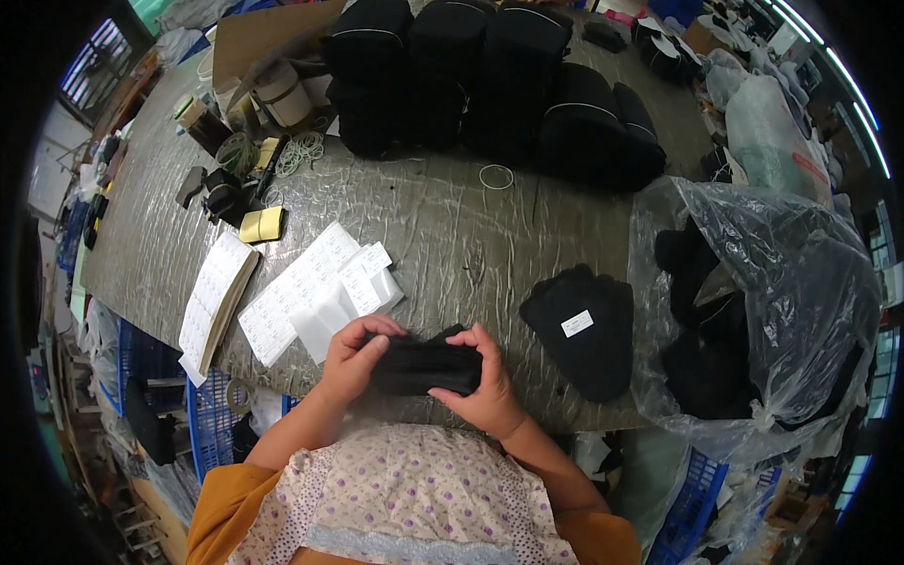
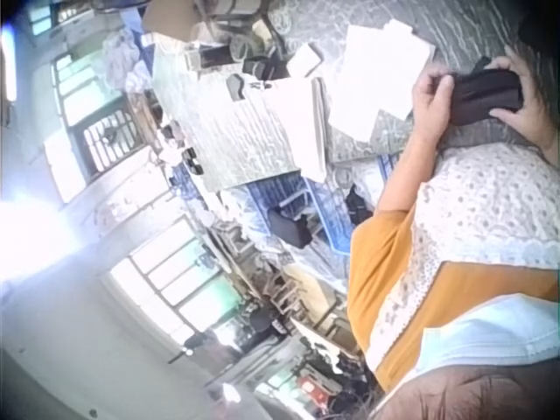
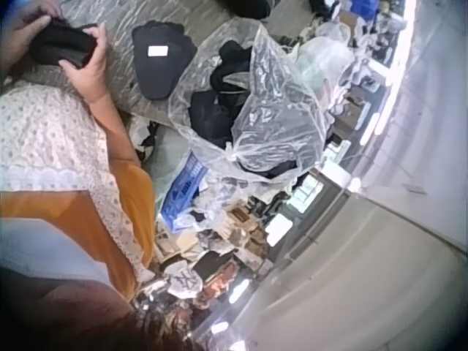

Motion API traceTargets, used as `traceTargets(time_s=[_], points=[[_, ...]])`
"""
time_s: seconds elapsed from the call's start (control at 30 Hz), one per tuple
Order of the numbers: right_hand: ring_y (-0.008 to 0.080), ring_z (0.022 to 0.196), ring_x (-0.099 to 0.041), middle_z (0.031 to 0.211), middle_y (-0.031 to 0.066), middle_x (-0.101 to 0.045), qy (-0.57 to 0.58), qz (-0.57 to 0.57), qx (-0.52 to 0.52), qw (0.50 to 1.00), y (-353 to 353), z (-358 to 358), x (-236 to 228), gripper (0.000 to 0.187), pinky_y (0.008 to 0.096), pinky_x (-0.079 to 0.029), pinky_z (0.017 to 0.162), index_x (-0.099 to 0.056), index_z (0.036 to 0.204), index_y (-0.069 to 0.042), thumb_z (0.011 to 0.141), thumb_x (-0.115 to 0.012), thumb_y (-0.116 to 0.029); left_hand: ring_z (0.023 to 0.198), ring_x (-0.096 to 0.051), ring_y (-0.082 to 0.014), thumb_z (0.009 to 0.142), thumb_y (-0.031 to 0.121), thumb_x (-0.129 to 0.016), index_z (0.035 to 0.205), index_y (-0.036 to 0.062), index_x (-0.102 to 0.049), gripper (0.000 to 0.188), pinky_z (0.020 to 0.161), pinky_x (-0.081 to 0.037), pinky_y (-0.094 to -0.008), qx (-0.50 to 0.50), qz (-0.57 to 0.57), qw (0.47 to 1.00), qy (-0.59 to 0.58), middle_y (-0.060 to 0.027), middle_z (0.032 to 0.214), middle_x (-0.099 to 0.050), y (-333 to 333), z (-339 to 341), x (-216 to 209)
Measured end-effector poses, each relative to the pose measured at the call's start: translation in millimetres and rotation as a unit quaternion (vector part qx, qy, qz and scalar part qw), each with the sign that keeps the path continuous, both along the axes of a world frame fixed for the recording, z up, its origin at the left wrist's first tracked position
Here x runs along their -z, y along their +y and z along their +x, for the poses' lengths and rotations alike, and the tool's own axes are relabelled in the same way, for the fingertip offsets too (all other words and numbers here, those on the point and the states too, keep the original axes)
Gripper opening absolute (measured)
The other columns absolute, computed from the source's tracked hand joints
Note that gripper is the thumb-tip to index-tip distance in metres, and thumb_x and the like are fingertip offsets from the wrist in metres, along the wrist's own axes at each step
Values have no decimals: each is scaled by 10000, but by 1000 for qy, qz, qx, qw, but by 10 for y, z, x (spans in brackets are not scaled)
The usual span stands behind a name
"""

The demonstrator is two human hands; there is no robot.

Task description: Applying small white adhesive labels to black shoe components and stacking them.

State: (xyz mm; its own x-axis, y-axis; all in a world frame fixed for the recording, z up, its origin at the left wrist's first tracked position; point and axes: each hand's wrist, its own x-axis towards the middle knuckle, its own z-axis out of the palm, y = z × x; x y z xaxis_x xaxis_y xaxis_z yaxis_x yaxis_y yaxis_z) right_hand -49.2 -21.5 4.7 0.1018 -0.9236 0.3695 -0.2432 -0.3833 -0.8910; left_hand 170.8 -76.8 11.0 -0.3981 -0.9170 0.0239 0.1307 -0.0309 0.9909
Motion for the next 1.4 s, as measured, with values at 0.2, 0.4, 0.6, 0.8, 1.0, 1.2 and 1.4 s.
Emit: traceTargets(time_s=[0.2,0.4,0.6,0.8,1.0,1.2,1.4], points=[[279,1036,-589,1085,149,-594,68,-65,-56,994,19,-51,-29,960,425,-453,947,-252,1438,-36,640,-778,58,1003,-557,-167,949,56,-451,1018,-5,-556,140,939,-412,-313,-31,44,987,153,-108,1045,-612,104,33,25],[224,1042,-581,1125,151,-577,17,102,0,995,126,15,14,1058,362,-453,936,-220,1469,-53,612,-832,39,1022,-557,-177,936,26,-429,1088,-2,-543,192,949,-412,-313,-67,82,989,106,-111,1074,-608,149,-63,37],[216,983,-599,1078,113,-607,3,30,-10,999,31,-52,65,1005,325,-468,887,-212,1470,-55,649,-774,92,885,-583,-215,869,70,-584,1055,7,-592,197,813,-455,-316,-26,-228,968,-102,-83,980,-624,16,19,-436],[209,984,-610,1093,135,-602,-9,11,5,1000,24,6,50,993,322,-492,865,-193,1472,-52,675,-772,77,753,-604,-291,737,51,-701,967,7,-634,244,670,-480,-382,76,-427,839,-328,-133,877,-631,57,-187,-691],[224,997,-640,1127,154,-621,-68,45,35,996,12,25,126,884,332,-507,867,-283,1451,-65,713,-747,75,835,-643,-323,793,159,-688,1007,-16,-637,281,703,-520,-405,170,-210,874,-403,-169,912,-644,135,-248,-818],[216,956,-645,1096,126,-626,-23,51,10,998,26,-29,62,866,321,-515,842,-336,1425,-66,690,-775,62,1013,-577,-368,725,261,-774,1106,0,-596,495,863,-467,-466,134,-345,852,-370,-143,1025,-614,63,-128,-717],[188,1051,-580,1158,94,-572,106,49,-13,993,-31,-60,37,985,331,-481,897,-317,1436,-71,614,-853,23,1200,-474,-330,675,356,-794,1363,11,-396,866,1105,-255,-535,157,-379,780,-473,-154,1215,-522,28,-252,-699]])
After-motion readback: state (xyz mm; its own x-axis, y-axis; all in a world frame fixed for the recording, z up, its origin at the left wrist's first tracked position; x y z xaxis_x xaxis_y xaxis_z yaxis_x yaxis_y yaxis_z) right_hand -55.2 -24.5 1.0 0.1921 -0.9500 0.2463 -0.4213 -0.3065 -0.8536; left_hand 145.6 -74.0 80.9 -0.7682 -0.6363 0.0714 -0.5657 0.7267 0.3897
